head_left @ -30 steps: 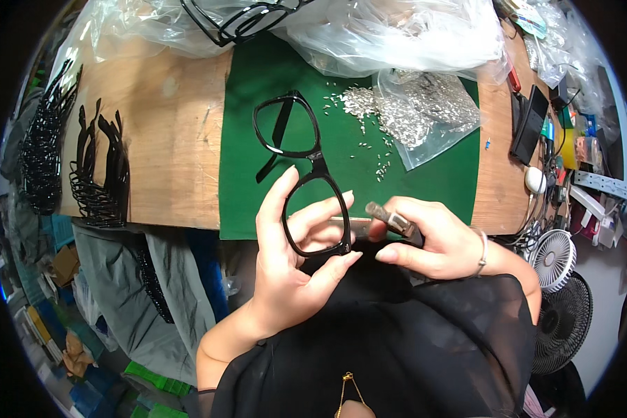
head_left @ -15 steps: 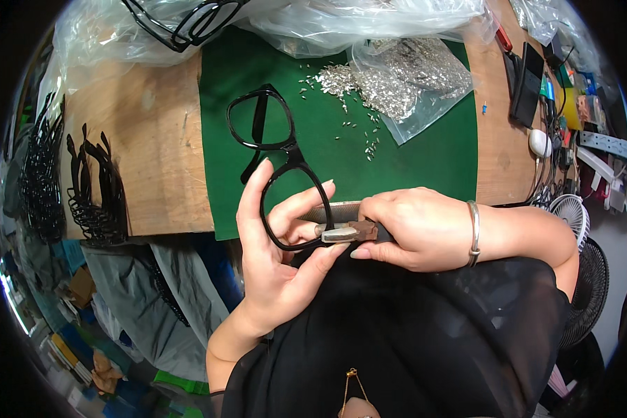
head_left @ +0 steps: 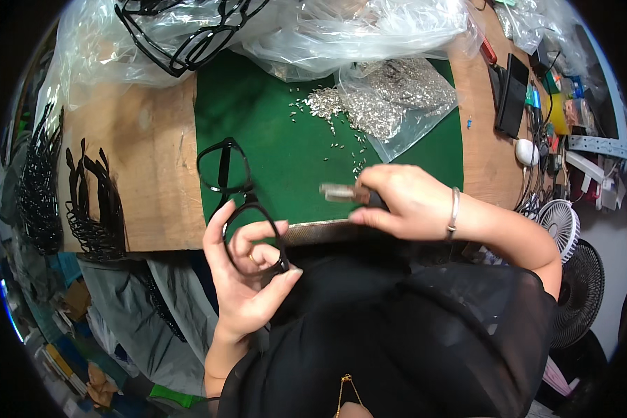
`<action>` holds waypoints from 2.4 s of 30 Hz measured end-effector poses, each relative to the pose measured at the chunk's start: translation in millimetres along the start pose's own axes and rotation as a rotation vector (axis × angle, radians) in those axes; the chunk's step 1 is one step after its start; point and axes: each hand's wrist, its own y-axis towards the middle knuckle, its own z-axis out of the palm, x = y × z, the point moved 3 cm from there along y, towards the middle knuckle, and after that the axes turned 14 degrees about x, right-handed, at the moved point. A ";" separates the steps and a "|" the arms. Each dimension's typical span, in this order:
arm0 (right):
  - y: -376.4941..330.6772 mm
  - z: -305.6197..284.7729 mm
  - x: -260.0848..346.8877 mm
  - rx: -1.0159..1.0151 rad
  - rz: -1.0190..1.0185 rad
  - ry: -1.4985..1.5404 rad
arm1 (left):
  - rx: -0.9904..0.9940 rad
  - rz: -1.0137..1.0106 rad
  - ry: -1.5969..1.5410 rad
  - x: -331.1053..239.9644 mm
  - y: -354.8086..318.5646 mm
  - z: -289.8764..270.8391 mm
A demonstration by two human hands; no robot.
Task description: The person repeatedly picks up black eyeglass frames from a plastic bag and uses pliers to press or adjust the frame arms. Finished frames are placed on the table, and the process continues with new frames from the bag.
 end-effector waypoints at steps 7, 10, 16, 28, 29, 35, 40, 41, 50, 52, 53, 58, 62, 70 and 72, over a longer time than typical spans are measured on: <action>58.7 4.0 -34.3 -0.267 0.075 -0.273 | -0.114 0.018 -0.064 6.4 -8.4 13.5; 61.6 7.9 -34.7 -0.284 0.075 -0.308 | -0.146 -0.171 -0.176 7.9 -13.1 14.3; 57.2 8.3 -30.4 -0.339 0.015 -0.351 | 0.101 -0.159 -0.562 13.6 -4.0 19.0; 13.8 47.3 22.5 -0.454 -0.221 0.999 | -0.039 -0.036 0.016 32.2 7.6 54.9; 15.2 48.8 22.1 -0.494 -0.238 0.988 | -0.028 -0.030 0.039 30.6 8.0 55.3; 17.1 44.6 25.3 -0.330 -0.156 1.361 | 0.002 -0.107 0.023 28.0 6.5 56.4; 15.6 35.4 26.5 -0.132 -0.154 1.333 | 0.154 -0.251 0.008 13.2 5.6 42.4; 15.3 33.9 29.3 -0.139 -0.177 1.304 | 0.157 -0.272 -0.045 7.8 4.2 39.1; -2.1 27.9 23.6 -0.131 -0.363 0.106 | 0.102 -0.324 -0.116 -25.9 -23.7 28.3; 2.3 31.4 29.0 0.007 -0.380 0.128 | 0.103 -0.345 -0.112 -26.6 -24.6 28.4; 4.0 29.1 32.3 0.014 -0.375 0.121 | 0.107 -0.356 -0.119 -24.7 -24.6 29.3; 5.6 24.0 31.6 -0.064 -0.494 0.033 | 0.181 -0.384 0.054 -22.9 -22.9 31.4; 9.3 18.2 25.7 -0.080 -0.503 0.016 | 0.156 -0.364 0.121 -19.3 -12.4 33.8; -12.1 11.1 -35.7 -0.215 0.061 0.144 | -0.072 -0.310 0.079 -7.3 -9.9 11.4; -12.0 9.5 -37.3 -0.283 0.168 0.047 | -0.099 -0.316 0.058 -2.6 -4.6 20.8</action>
